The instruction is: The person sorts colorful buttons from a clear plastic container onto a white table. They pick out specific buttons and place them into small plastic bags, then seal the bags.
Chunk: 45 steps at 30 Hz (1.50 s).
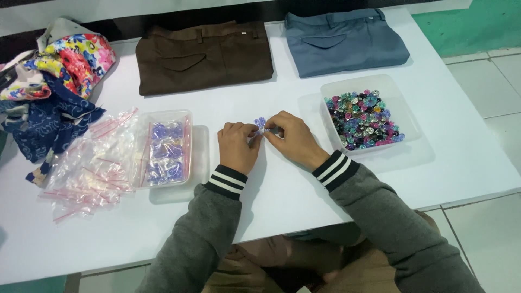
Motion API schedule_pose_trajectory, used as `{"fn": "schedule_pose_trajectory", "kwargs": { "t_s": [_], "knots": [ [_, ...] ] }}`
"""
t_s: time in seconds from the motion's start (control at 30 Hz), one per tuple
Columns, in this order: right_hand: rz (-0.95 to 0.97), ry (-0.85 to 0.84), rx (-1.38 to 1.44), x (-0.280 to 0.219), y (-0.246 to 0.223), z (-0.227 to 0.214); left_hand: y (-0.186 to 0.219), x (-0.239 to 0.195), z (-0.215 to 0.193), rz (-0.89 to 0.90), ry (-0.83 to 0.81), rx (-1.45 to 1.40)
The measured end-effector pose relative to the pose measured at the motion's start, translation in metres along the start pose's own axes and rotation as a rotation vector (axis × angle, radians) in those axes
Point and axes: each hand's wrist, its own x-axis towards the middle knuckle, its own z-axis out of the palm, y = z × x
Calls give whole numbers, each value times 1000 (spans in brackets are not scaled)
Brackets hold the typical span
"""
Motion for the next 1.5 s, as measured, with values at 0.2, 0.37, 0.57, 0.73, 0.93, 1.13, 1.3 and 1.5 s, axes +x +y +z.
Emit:
{"fn": "schedule_pose_trajectory", "kwargs": {
  "t_s": [0.2, 0.37, 0.57, 0.73, 0.93, 1.13, 1.3, 1.5],
  "knots": [
    [29, -33, 82, -1, 3, -5, 2, 0, -8, -28, -24, -75],
    [23, -14, 99, 0, 9, 0, 7, 2, -12, -60, -46, -89],
    [31, -6, 74, 3, 10, -1, 10, 7, -12, -77, -49, -85],
    [38, -12, 102, 0, 14, -6, 2, 7, -10, -98, -25, -58],
    [44, 51, 65, -4, 21, -11, 1, 8, -9, -132, 58, -49],
    [18, 43, -6, -10, 22, -9, -1, 3, -1, -60, 127, 37],
    [-5, 26, -73, -18, 27, -5, 0, -7, 7, -38, 148, 186],
    [-9, 17, -134, -31, 24, -1, 8, -24, 13, -77, 85, 277]
  ]
}}
